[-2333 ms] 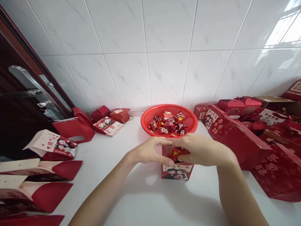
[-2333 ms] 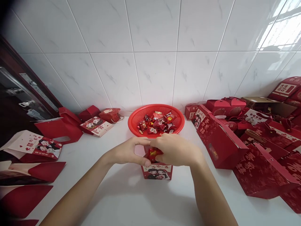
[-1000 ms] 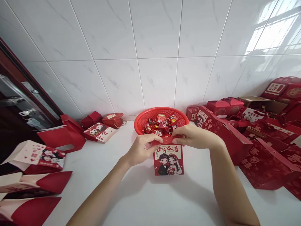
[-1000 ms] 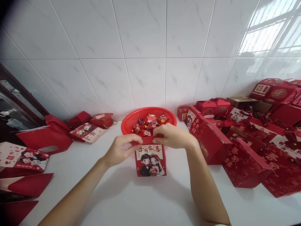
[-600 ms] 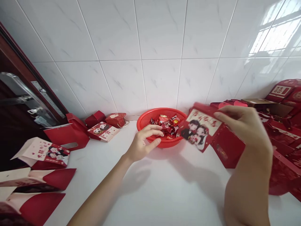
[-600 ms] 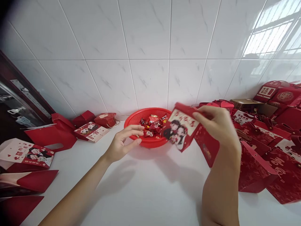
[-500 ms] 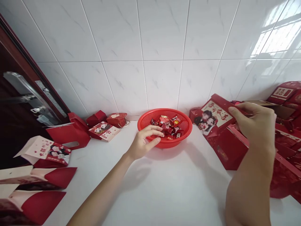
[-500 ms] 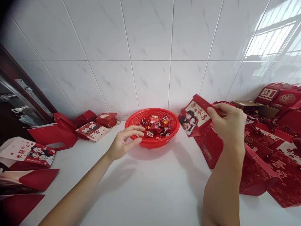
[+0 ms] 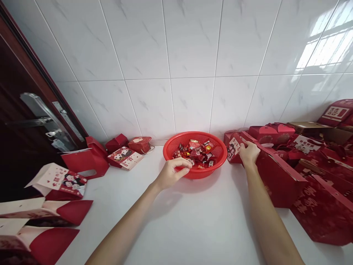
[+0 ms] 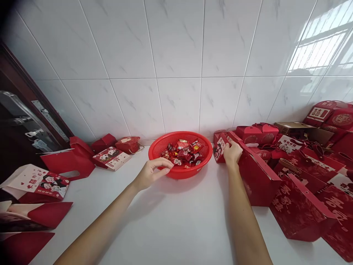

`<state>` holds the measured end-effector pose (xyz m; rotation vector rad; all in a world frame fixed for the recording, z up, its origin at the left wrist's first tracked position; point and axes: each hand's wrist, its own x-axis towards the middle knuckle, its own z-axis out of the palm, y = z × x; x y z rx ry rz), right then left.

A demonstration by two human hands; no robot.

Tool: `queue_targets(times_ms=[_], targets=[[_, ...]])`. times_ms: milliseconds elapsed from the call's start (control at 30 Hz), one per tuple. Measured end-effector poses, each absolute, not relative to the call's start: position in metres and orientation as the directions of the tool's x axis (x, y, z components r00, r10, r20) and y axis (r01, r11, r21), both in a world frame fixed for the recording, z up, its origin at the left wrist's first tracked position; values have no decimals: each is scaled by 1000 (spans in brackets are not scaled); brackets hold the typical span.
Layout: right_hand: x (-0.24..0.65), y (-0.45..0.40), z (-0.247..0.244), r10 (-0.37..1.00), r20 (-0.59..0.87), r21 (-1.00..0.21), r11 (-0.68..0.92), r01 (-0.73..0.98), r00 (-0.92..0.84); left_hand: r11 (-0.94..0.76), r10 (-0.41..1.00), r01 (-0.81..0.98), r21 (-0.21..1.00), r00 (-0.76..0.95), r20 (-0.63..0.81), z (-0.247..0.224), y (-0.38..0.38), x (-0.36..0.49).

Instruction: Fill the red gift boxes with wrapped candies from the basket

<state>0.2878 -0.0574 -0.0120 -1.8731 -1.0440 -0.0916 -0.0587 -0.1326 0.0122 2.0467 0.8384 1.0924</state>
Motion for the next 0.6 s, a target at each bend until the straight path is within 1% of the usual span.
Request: queue_targets(times_ms=[467,600], targets=[[284,-37,-25,648,453,-700,-166,694,613,-583,770,241,776,469,433,5,-128,-58],[279,-42,-20,674,411,-710,-186,679,614,-582,770,234,779,466,435,3,-128,-57]])
